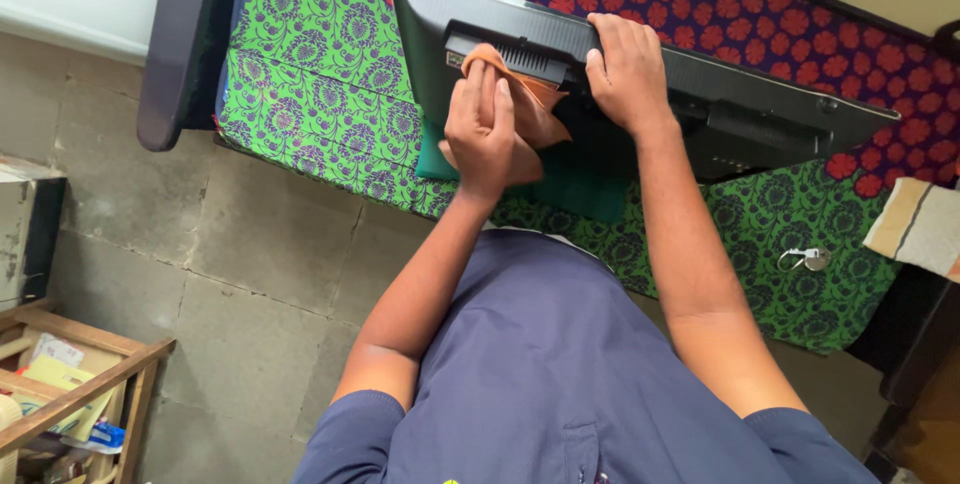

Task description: The person cleans the back of a television set with a cloth and then uses the cloth to wipe around the ports and ventilation areas.

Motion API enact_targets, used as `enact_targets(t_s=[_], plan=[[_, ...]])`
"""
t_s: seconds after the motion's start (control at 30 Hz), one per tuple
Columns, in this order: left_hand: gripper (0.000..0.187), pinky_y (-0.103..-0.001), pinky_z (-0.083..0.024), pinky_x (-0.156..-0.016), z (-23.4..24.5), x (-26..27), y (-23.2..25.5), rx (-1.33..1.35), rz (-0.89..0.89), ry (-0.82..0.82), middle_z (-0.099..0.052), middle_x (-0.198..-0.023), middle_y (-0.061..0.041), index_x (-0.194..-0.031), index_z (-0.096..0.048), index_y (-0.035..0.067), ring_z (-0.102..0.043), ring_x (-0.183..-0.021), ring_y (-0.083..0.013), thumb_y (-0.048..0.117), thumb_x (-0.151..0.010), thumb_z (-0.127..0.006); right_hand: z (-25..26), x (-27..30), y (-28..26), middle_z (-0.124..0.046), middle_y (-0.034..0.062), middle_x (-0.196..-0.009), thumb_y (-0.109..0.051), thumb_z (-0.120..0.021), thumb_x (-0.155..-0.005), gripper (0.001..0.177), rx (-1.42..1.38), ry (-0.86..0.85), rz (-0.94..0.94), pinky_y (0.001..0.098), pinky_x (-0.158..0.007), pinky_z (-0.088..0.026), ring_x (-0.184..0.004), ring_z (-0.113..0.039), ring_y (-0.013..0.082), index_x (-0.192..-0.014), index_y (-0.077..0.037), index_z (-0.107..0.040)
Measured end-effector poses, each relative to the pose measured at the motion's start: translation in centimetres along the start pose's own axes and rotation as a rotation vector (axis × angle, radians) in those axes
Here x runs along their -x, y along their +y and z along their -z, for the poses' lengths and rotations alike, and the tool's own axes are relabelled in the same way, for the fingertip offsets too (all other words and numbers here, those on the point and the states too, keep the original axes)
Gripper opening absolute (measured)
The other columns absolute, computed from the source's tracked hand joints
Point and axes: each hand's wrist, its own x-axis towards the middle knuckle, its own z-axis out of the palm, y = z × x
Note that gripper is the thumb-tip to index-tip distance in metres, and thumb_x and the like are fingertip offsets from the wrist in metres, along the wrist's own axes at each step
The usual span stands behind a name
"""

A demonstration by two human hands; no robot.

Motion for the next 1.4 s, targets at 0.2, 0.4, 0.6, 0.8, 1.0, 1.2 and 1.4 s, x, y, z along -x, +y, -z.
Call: enact_targets(t_s=[0.2,0.4,0.6,0.8,1.0,1.2,1.4], plan=[[0.049,-0.042,-0.055,-0.081,-3.0,-1.9,-5.2,-0.580,-0.241,-0.105,-0.065,-0.112,-0.018,-0.140,-0.050,-0.003,-0.067,-0.091,-0.0331,0.013,-0.096,-0.061,-1.4,-0.4,1.4,-0.061,0.0168,-0.135,-0.016,-0.055,-0.101,0.043,0.048,0.037,0.016,0.0478,-0.112,-0.037,-0.128,-0.054,0.0343,-0.142,-0.002,-0.055],[0.057,-0.039,-0.056,-0.075,-6.1,-0.6,-6.6,-0.590,-0.324,-0.228,-0.064,-0.102,-0.017,-0.140,-0.048,-0.007,-0.066,-0.087,-0.0319,0.010,-0.087,-0.063,-1.8,-0.4,1.7,-0.061,0.0160,-0.133,-0.015,-0.055,-0.101,0.043,0.070,0.034,0.014,0.0476,-0.111,-0.038,-0.127,-0.055,0.0336,-0.142,-0.002,-0.055],[0.053,-0.039,-0.056,-0.080,-7.2,0.7,-4.8,-0.437,-0.493,-0.376,-0.064,-0.099,-0.015,-0.136,-0.054,-0.003,-0.067,-0.090,-0.0306,0.008,-0.085,-0.062,-2.3,-0.8,2.0,-0.061,0.0157,-0.133,-0.016,-0.055,-0.101,0.042,0.087,0.038,0.015,0.0478,-0.111,-0.038,-0.127,-0.055,0.0337,-0.142,-0.003,-0.056],[0.040,-0.038,-0.053,-0.067,-5.3,-1.3,-4.3,-0.407,-0.518,-0.403,-0.068,-0.101,-0.009,-0.128,-0.061,0.007,-0.065,-0.075,-0.0263,0.009,-0.089,-0.067,-1.5,-1.2,2.1,-0.062,0.0144,-0.135,-0.016,-0.054,-0.101,0.041,0.041,0.017,-0.005,0.0470,-0.111,-0.038,-0.128,-0.056,0.0324,-0.141,-0.004,-0.057],[0.035,-0.039,-0.055,-0.075,-3.8,-2.2,-6.6,-0.468,-0.441,-0.347,-0.061,-0.086,-0.006,-0.124,-0.059,0.011,-0.067,-0.081,-0.0257,0.011,-0.090,-0.067,-1.3,-0.9,0.8,-0.063,0.0137,-0.134,-0.018,-0.055,-0.100,0.041,0.032,0.036,-0.015,0.0466,-0.111,-0.039,-0.128,-0.056,0.0317,-0.140,-0.005,-0.058],[0.052,-0.040,-0.056,-0.072,-0.9,-4.4,-10.6,-0.676,-0.331,-0.135,-0.062,-0.088,-0.011,-0.140,-0.056,0.007,-0.065,-0.080,-0.0295,0.012,-0.089,-0.065,-1.1,-0.6,1.2,-0.063,0.0142,-0.135,-0.019,-0.055,-0.102,0.041,0.021,0.032,-0.027,0.0464,-0.112,-0.038,-0.128,-0.056,0.0326,-0.140,-0.005,-0.058],[0.059,-0.043,-0.058,-0.078,-3.5,-3.9,-10.4,-0.597,-0.257,-0.142,-0.065,-0.098,-0.016,-0.144,-0.050,0.002,-0.067,-0.087,-0.0331,0.010,-0.086,-0.062,-2.2,-1.6,2.6,-0.061,0.0145,-0.136,-0.019,-0.052,-0.102,0.043,0.037,-0.014,-0.057,0.0474,-0.115,-0.035,-0.130,-0.053,0.0324,-0.143,-0.005,-0.056]])
